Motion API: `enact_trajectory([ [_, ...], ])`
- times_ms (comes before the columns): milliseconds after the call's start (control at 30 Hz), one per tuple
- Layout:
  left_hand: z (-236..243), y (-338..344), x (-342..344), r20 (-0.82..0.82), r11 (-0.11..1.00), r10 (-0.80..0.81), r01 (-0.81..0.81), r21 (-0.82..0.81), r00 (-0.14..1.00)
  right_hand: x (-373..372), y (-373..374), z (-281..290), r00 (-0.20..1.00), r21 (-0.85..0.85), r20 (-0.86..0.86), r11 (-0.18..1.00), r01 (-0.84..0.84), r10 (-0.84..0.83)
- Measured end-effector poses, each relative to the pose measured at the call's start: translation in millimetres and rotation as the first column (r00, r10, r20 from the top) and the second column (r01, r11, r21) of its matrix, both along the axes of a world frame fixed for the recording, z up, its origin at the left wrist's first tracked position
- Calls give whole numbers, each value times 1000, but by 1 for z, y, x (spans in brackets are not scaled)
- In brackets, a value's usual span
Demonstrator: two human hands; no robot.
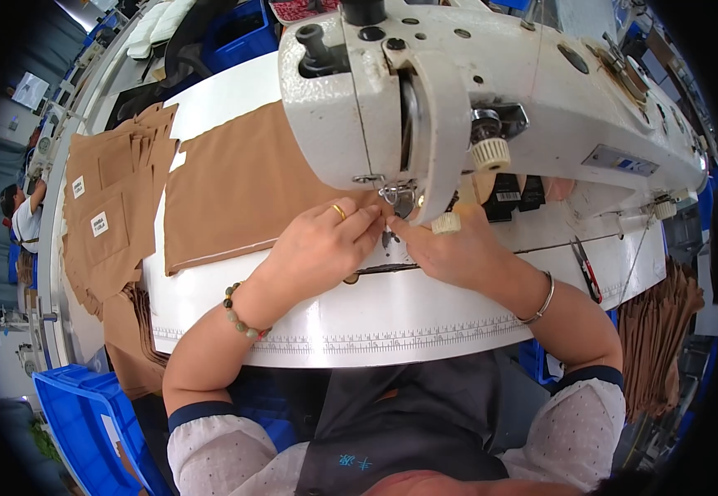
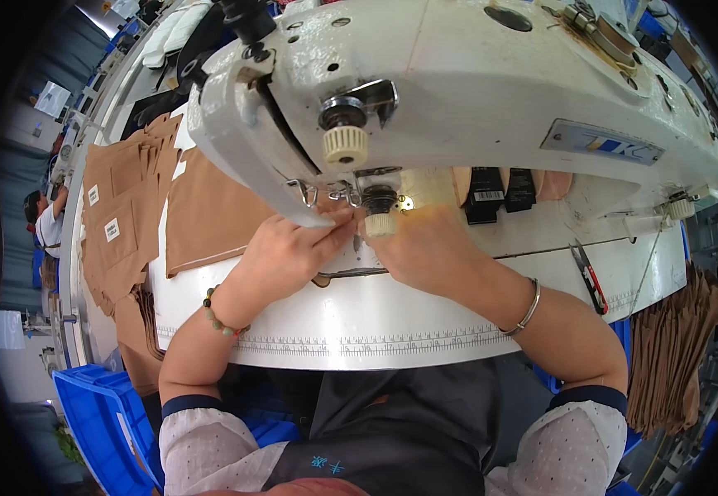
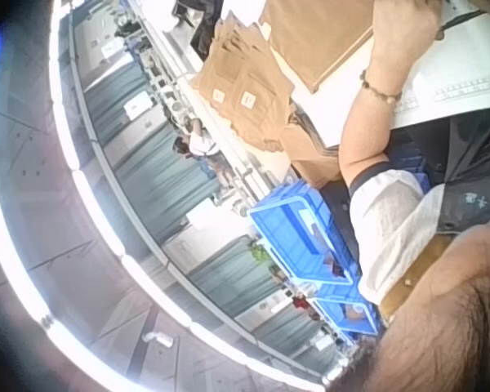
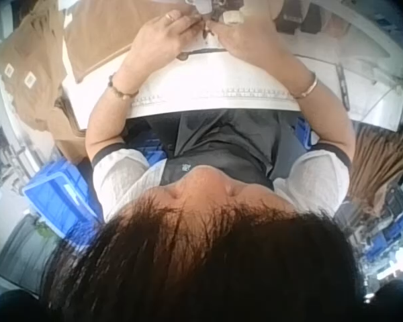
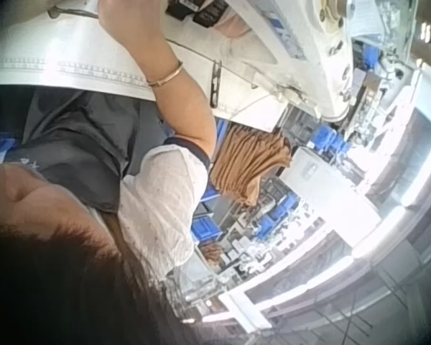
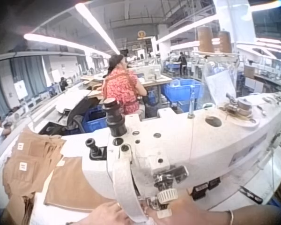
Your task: The person is sewing leather bag pieces using an industrial sewing machine.
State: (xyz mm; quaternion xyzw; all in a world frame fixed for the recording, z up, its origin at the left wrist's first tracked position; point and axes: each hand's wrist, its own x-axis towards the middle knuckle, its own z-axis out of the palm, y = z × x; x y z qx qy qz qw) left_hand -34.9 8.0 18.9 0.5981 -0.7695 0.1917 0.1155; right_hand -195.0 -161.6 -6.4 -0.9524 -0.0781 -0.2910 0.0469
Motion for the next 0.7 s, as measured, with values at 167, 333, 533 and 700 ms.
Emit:
enact_trajectory([
  [167, -9, -7, 9, 12, 990, 131, -131, 46, 991, 2, -5, -10, 996, 12, -89, 1000, 8, -7],
  [333, -7, -12, 10, -45, 984, 176, -175, 32, 983, 4, -3, -2, 999, -9, -45, 1000, 28, -29],
  [533, 0, -6, 9, -11, 976, 209, -208, 64, 978, 2, -2, -2, 999, 28, -26, 999, 21, -21],
  [700, 33, 32, 21, -295, 828, 553, -473, 302, 780, -3, -2, 1, 999, 50, -39, 999, 15, -13],
])
